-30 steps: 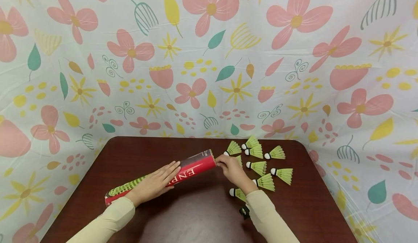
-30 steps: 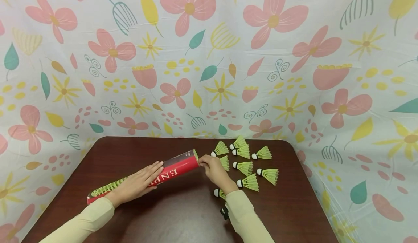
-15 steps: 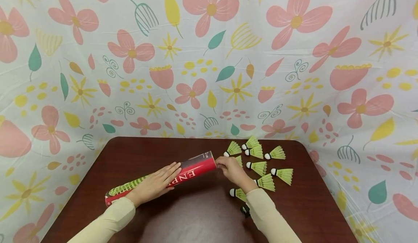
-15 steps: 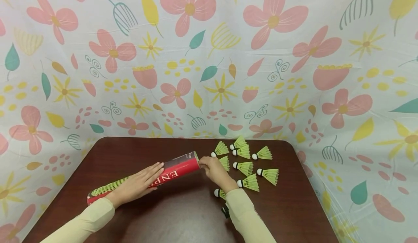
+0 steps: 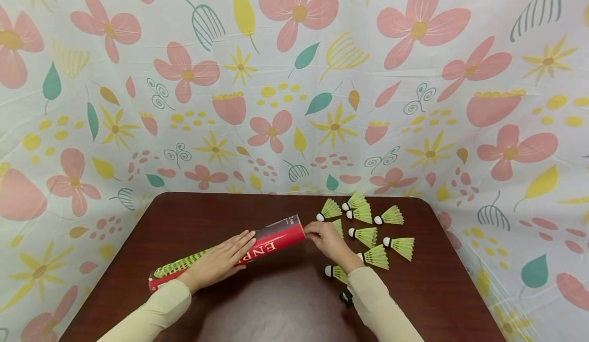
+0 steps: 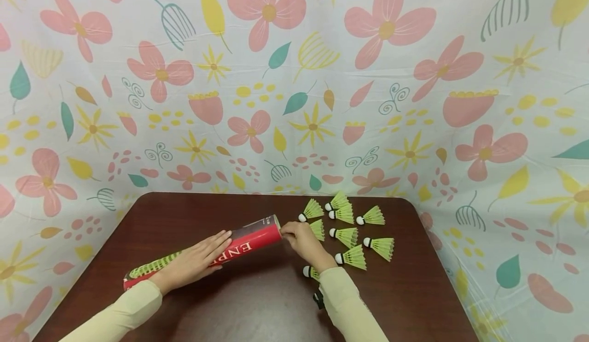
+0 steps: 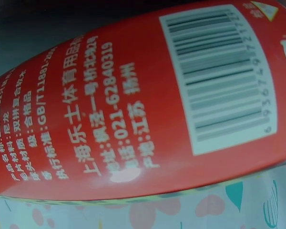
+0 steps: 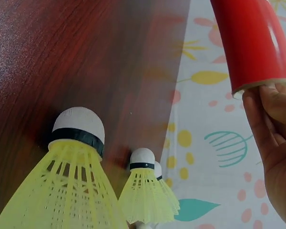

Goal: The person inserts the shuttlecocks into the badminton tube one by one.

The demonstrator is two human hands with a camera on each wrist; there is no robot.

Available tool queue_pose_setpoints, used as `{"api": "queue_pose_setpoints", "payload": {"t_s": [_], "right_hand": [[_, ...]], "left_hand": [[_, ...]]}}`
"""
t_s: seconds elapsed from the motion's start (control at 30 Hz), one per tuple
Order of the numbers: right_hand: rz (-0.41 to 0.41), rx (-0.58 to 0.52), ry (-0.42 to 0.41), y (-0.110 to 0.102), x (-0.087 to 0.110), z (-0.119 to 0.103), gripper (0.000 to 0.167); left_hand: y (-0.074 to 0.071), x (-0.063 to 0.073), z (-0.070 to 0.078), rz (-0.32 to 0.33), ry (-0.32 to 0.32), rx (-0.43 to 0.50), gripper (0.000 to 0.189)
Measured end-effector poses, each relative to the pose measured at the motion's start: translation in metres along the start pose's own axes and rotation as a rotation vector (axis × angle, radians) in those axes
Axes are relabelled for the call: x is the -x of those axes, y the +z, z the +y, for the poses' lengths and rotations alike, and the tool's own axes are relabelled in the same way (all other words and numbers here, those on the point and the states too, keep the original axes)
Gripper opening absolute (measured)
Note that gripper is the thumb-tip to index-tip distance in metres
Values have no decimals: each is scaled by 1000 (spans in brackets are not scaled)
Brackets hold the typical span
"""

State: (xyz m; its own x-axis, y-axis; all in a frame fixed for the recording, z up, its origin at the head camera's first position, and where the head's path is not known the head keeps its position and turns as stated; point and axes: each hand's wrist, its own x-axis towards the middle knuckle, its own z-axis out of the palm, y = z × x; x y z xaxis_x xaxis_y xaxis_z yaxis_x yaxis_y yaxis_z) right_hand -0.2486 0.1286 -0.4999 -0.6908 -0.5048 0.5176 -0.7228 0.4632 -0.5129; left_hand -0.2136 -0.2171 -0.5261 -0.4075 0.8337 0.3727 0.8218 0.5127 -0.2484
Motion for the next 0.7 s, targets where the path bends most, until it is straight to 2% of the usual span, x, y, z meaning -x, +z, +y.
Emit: {"api": "queue_pose_setpoints", "payload": {"t_s": [0.1, 0.27, 0.33, 0.5, 0.7], "right_hand": [[7, -27, 32, -4, 2, 1, 13], [55, -4, 122, -19, 8, 4, 16], [76, 33, 168, -26, 11, 8, 16], [93, 87, 282, -44, 19, 17, 17], [86, 67, 399, -60, 31, 25, 22]], "left_hand": [[1, 0, 0, -1, -13, 7, 96], [0, 0, -2, -11, -34, 23, 98], [-1, 0, -2, -4, -30, 21, 94], [1, 0, -3, 17, -21, 17, 70], [1, -1, -4, 10, -20, 18, 73]]}}
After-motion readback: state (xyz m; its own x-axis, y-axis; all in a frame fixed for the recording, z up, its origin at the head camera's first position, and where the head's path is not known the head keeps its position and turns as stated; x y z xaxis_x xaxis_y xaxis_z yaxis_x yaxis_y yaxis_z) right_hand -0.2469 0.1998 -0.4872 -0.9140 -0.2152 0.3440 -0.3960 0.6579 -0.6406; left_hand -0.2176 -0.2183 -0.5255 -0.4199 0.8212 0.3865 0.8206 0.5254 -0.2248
